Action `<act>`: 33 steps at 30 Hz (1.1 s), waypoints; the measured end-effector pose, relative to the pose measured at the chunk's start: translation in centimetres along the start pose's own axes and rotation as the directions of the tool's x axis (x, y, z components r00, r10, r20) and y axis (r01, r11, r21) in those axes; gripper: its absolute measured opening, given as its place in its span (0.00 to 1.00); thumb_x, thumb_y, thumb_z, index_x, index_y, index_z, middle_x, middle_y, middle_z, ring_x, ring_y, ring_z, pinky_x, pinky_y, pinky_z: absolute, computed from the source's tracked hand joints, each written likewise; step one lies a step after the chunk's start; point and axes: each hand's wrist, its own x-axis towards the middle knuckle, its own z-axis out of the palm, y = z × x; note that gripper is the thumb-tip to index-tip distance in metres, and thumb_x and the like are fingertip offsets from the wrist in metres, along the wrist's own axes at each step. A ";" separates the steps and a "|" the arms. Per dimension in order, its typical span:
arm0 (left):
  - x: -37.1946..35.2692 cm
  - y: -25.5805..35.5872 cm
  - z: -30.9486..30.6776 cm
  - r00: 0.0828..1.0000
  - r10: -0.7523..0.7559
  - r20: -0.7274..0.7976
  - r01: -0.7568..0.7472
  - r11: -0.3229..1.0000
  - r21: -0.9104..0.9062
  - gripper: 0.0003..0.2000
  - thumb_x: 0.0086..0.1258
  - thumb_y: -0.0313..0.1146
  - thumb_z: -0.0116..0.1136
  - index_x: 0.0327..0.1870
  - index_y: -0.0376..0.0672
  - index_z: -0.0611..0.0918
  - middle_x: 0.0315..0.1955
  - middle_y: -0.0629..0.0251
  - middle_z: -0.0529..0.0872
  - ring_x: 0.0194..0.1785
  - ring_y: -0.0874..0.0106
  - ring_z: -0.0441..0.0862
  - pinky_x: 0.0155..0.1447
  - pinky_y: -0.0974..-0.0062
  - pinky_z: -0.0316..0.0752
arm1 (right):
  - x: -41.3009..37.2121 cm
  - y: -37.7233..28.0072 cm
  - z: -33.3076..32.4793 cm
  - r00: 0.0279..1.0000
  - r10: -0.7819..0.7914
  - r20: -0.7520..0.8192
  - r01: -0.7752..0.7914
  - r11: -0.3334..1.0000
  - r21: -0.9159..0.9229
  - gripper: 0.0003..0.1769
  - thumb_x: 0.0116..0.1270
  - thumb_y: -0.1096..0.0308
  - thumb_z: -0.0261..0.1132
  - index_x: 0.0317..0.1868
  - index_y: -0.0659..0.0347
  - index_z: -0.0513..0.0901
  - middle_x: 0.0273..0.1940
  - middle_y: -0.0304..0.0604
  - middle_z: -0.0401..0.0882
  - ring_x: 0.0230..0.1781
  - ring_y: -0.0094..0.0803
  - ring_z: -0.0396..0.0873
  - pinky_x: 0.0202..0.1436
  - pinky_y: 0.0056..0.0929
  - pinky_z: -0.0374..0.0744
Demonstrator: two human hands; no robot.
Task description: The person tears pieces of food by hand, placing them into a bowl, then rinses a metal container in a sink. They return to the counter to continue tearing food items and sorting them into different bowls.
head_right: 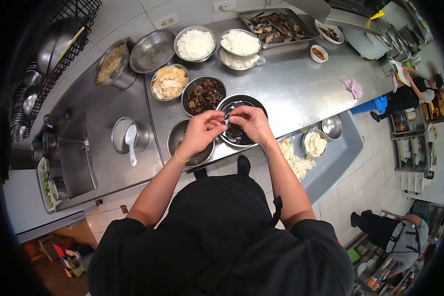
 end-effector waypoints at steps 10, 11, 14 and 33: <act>2.3 -0.1 1.4 0.992 -0.119 0.045 0.127 0.941 -0.315 0.10 0.66 0.20 0.64 0.47 0.31 0.81 0.37 0.60 0.87 0.38 0.76 0.86 0.42 0.80 0.83 | -1.2 0.9 -0.8 0.999 0.019 -0.038 -0.006 0.947 0.321 0.15 0.65 0.81 0.66 0.52 0.73 0.79 0.40 0.46 0.84 0.35 0.25 0.82 0.39 0.23 0.82; 2.2 0.0 1.4 0.989 -0.147 0.025 0.147 0.934 -0.326 0.09 0.67 0.19 0.63 0.46 0.31 0.81 0.37 0.60 0.87 0.38 0.76 0.86 0.42 0.80 0.83 | -1.3 1.0 -0.6 0.999 0.005 -0.032 0.008 0.929 0.370 0.14 0.66 0.80 0.66 0.52 0.73 0.79 0.39 0.46 0.84 0.35 0.25 0.82 0.39 0.23 0.82; 2.0 -0.2 1.1 0.983 -0.177 -0.040 0.154 0.929 -0.337 0.08 0.66 0.18 0.60 0.45 0.31 0.81 0.35 0.62 0.86 0.37 0.76 0.85 0.42 0.80 0.82 | -1.5 0.3 0.3 0.998 -0.010 -0.065 0.037 0.901 0.433 0.12 0.68 0.75 0.66 0.49 0.71 0.81 0.37 0.44 0.84 0.34 0.25 0.82 0.39 0.23 0.82; -3.4 -2.4 -5.6 0.898 -0.041 -0.438 0.063 0.997 0.036 0.06 0.65 0.21 0.61 0.42 0.34 0.83 0.34 0.67 0.85 0.35 0.81 0.82 0.42 0.83 0.77 | -1.0 0.6 7.9 0.847 -0.498 0.186 0.531 0.780 -0.331 0.07 0.57 0.80 0.62 0.37 0.64 0.84 0.35 0.48 0.83 0.42 0.47 0.80 0.47 0.41 0.79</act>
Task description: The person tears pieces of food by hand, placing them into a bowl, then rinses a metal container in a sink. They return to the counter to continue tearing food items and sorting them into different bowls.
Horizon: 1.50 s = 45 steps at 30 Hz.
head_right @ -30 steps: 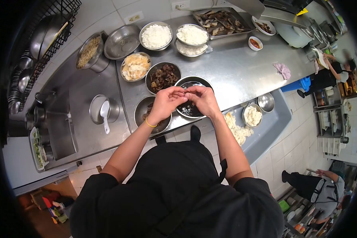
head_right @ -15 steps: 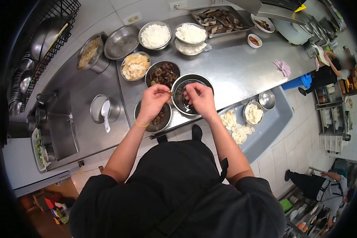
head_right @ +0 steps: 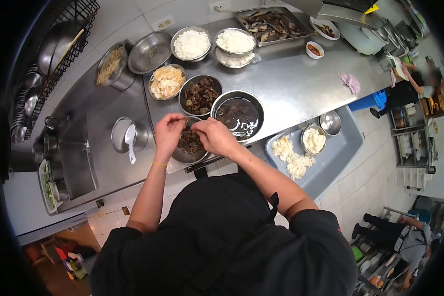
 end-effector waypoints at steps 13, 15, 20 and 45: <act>5.5 1.9 3.9 0.971 0.085 0.224 -0.172 0.897 0.406 0.13 0.63 0.30 0.65 0.47 0.36 0.84 0.45 0.52 0.87 0.48 0.58 0.85 0.54 0.65 0.78 | 1.7 7.8 -4.8 0.940 0.251 -0.230 -0.327 0.854 -0.403 0.09 0.59 0.77 0.60 0.38 0.65 0.84 0.40 0.58 0.83 0.44 0.56 0.81 0.50 0.48 0.78; 4.6 2.1 5.0 0.972 0.120 0.202 -0.179 0.935 0.307 0.09 0.65 0.27 0.64 0.44 0.35 0.85 0.37 0.55 0.89 0.38 0.67 0.87 0.45 0.71 0.80 | 1.2 9.0 -4.8 0.948 0.258 -0.187 -0.317 0.818 -0.480 0.08 0.59 0.77 0.60 0.38 0.66 0.83 0.39 0.58 0.83 0.45 0.56 0.80 0.51 0.50 0.78; 3.2 2.0 7.2 0.949 0.137 0.283 -0.180 0.975 0.131 0.10 0.69 0.25 0.61 0.49 0.34 0.84 0.40 0.62 0.88 0.42 0.78 0.83 0.46 0.78 0.80 | 0.2 6.7 -6.1 0.857 0.486 -0.172 -0.441 0.864 0.245 0.08 0.62 0.77 0.66 0.42 0.67 0.84 0.33 0.45 0.85 0.35 0.31 0.81 0.42 0.31 0.80; 2.5 3.5 9.0 0.893 0.010 0.449 0.187 0.901 -0.392 0.11 0.73 0.25 0.59 0.53 0.37 0.79 0.44 0.68 0.83 0.44 0.80 0.81 0.46 0.80 0.82 | -1.0 2.9 -8.7 0.881 0.469 -0.071 -0.357 0.755 0.550 0.12 0.71 0.66 0.65 0.47 0.66 0.84 0.35 0.40 0.85 0.32 0.25 0.79 0.37 0.24 0.78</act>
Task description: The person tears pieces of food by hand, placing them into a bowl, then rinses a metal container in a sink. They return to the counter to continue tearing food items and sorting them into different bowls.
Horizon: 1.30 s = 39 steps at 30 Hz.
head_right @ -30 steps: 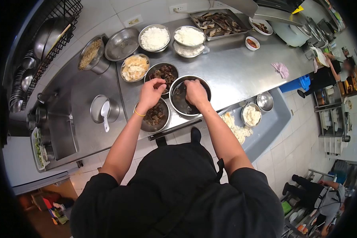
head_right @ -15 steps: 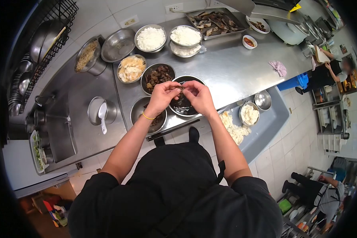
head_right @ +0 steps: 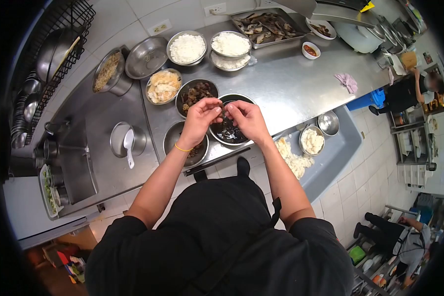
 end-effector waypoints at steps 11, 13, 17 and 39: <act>-0.2 -0.8 -1.3 0.994 -0.044 0.103 0.056 0.991 -0.119 0.12 0.73 0.22 0.57 0.55 0.37 0.81 0.43 0.65 0.85 0.42 0.78 0.82 0.47 0.78 0.82 | 0.3 -0.3 0.6 0.981 -0.192 0.027 0.189 0.917 -0.351 0.11 0.70 0.69 0.66 0.49 0.66 0.82 0.33 0.37 0.82 0.31 0.19 0.76 0.37 0.23 0.76; -0.3 -0.8 -1.7 0.984 -0.101 0.144 0.135 0.958 -0.253 0.12 0.73 0.22 0.58 0.56 0.37 0.80 0.44 0.64 0.86 0.44 0.77 0.84 0.47 0.77 0.83 | 0.1 -0.3 1.0 0.988 -0.147 0.050 0.155 0.926 -0.345 0.09 0.71 0.68 0.65 0.45 0.67 0.81 0.31 0.39 0.81 0.30 0.21 0.75 0.36 0.24 0.75; -0.8 -0.2 -1.8 0.971 -0.193 0.143 0.232 0.905 -0.357 0.12 0.72 0.22 0.58 0.55 0.37 0.80 0.45 0.63 0.86 0.45 0.75 0.84 0.48 0.76 0.83 | 0.1 1.3 1.7 0.975 -0.221 0.022 0.217 0.928 -0.302 0.08 0.72 0.69 0.62 0.43 0.67 0.78 0.33 0.43 0.80 0.29 0.26 0.76 0.35 0.28 0.75; 2.5 1.2 -8.1 0.979 0.165 -0.116 0.004 0.558 0.830 0.13 0.62 0.26 0.66 0.47 0.37 0.85 0.41 0.54 0.88 0.41 0.64 0.87 0.48 0.69 0.80 | -2.4 3.9 10.4 0.883 -0.392 0.260 0.470 0.745 -0.474 0.08 0.61 0.80 0.62 0.42 0.64 0.75 0.39 0.54 0.74 0.42 0.53 0.74 0.47 0.47 0.74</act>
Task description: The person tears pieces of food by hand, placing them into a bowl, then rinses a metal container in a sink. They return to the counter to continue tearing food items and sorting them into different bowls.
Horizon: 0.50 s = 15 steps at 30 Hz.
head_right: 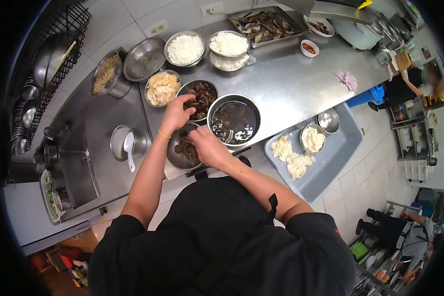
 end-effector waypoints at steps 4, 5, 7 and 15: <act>-1.0 0.8 0.5 0.970 0.205 -0.133 -0.174 0.962 0.209 0.12 0.64 0.27 0.63 0.48 0.38 0.86 0.44 0.56 0.89 0.40 0.71 0.86 0.45 0.74 0.79 | 1.2 3.8 -5.6 0.981 0.155 -0.120 -0.192 0.888 -0.417 0.13 0.51 0.79 0.64 0.40 0.62 0.80 0.41 0.55 0.80 0.48 0.52 0.77 0.53 0.46 0.77; -1.4 2.2 0.6 0.978 0.168 -0.126 -0.162 0.985 0.061 0.10 0.65 0.27 0.63 0.46 0.37 0.86 0.41 0.56 0.89 0.39 0.69 0.86 0.44 0.74 0.79 | 1.6 4.2 -7.2 0.948 0.303 -0.096 -0.305 0.781 -0.544 0.17 0.53 0.77 0.64 0.46 0.61 0.80 0.44 0.54 0.80 0.50 0.51 0.77 0.55 0.44 0.78; -2.0 3.8 1.8 0.970 0.200 -0.140 -0.216 0.971 -0.103 0.07 0.66 0.27 0.62 0.42 0.36 0.86 0.35 0.55 0.89 0.34 0.64 0.86 0.41 0.74 0.79 | 2.0 7.2 -8.1 0.894 0.446 0.044 -0.315 0.695 -0.647 0.29 0.55 0.75 0.66 0.60 0.59 0.74 0.52 0.54 0.79 0.56 0.53 0.76 0.58 0.43 0.79; -3.1 5.0 5.3 0.964 0.263 0.038 -0.258 0.960 -0.106 0.09 0.66 0.25 0.61 0.45 0.33 0.84 0.37 0.51 0.87 0.37 0.61 0.87 0.42 0.69 0.79 | 2.8 9.3 -7.6 0.824 0.501 0.267 -0.323 0.801 -0.504 0.28 0.52 0.74 0.72 0.56 0.52 0.80 0.56 0.54 0.78 0.56 0.50 0.79 0.60 0.40 0.78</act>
